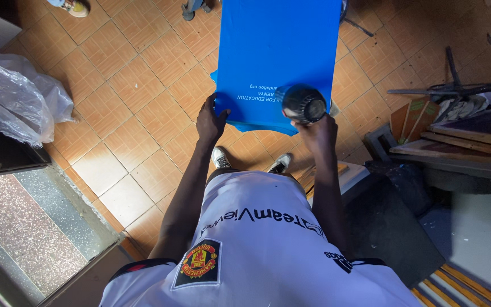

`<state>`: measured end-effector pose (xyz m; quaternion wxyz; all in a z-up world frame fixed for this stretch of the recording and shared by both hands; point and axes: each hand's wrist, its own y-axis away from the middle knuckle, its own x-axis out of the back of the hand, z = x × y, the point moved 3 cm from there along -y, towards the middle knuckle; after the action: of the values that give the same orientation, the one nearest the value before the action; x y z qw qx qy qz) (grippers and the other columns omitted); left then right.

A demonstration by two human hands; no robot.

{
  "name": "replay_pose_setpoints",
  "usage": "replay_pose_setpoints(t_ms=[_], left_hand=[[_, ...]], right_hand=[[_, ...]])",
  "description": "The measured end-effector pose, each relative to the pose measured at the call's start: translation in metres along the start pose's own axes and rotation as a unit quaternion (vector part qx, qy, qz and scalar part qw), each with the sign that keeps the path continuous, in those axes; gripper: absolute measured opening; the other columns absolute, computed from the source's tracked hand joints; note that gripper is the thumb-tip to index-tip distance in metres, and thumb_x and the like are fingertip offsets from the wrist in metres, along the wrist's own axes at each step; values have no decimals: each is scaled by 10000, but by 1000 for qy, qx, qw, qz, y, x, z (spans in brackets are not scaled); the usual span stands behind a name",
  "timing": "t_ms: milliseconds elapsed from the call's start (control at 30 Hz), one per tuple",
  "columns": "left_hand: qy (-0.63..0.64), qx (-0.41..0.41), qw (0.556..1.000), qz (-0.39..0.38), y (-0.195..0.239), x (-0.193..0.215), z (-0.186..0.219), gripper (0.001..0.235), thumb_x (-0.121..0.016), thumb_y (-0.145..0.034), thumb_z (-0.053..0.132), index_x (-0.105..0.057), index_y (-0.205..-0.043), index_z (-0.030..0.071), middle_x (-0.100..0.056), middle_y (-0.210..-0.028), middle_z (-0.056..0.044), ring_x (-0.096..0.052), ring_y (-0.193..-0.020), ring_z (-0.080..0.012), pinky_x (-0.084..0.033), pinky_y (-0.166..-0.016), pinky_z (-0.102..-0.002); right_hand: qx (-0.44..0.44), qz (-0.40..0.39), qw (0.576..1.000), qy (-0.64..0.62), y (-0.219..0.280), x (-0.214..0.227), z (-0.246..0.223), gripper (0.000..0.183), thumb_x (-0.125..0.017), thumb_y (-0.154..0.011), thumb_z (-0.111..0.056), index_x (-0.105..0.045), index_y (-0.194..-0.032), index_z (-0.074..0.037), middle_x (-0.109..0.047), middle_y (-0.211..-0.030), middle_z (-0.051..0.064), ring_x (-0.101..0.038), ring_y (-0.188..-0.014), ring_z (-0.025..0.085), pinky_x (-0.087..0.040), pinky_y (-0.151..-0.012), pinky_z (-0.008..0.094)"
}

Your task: The person uses a heat gun to apply heat to a blue banner laid flat on a tiled floor. They repeatedly move the heat gun over the printed text area while holding the banner edges with the other hand. The banner is flipped and repositioned several times during the process.

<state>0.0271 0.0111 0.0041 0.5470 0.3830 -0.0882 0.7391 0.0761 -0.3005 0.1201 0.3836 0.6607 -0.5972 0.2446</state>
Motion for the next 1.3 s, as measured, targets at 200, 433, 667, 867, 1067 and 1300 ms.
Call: replay_pose_setpoints(t_ms=[200,433,667,867,1067,1300], left_hand=[[1,-10,1000,4,0,-2,-3,650,-775,-934,348,-466,-1487,202,-660,-1257,-167,-661,-1190,-436,-507,-1017,-635],[26,-29,999,12,-1,-6,-10,620,-735,-959,357,-463,-1490,188,-659,-1246,-186,-678,-1151,-442,-521,-991,-630],[14,-48,998,28,-5,-12,-16,544,-677,-997,310,-483,-1485,168,-642,-1244,-200,-673,-1135,-463,-535,-954,-622],[3,-45,999,27,3,-6,-5,541,-659,-1007,294,-471,-1493,145,-630,-1256,-215,-647,-1174,-484,-519,-976,-628],[12,-80,995,62,-5,-18,-22,490,-637,-995,212,-519,-1458,101,-616,-1265,-215,-644,-1146,-499,-527,-947,-602],[14,-156,979,134,6,-16,-12,490,-698,-924,151,-570,-1377,15,-552,-1340,-198,-591,-1218,-464,-470,-1046,-531]], right_hand=[[50,-40,998,12,12,7,-41,190,-791,-823,-145,-749,-884,30,-712,-810,289,-697,-872,557,-556,-739,481],[-27,14,999,30,-7,13,23,364,-846,-766,-338,-715,-820,-3,-717,-845,271,-702,-897,529,-528,-731,618],[-58,69,995,36,-1,16,50,372,-877,-744,-300,-714,-843,20,-704,-780,255,-719,-840,494,-566,-691,533],[17,14,1000,-14,6,-4,4,205,-816,-764,-201,-726,-814,-24,-712,-777,241,-690,-856,535,-502,-642,497],[76,-60,995,-23,-5,-62,-47,203,-773,-765,-232,-689,-786,-48,-734,-793,203,-714,-868,506,-517,-692,608],[95,-113,989,-4,7,-52,-48,177,-763,-788,-160,-720,-857,-3,-740,-825,229,-714,-909,527,-552,-790,612]])
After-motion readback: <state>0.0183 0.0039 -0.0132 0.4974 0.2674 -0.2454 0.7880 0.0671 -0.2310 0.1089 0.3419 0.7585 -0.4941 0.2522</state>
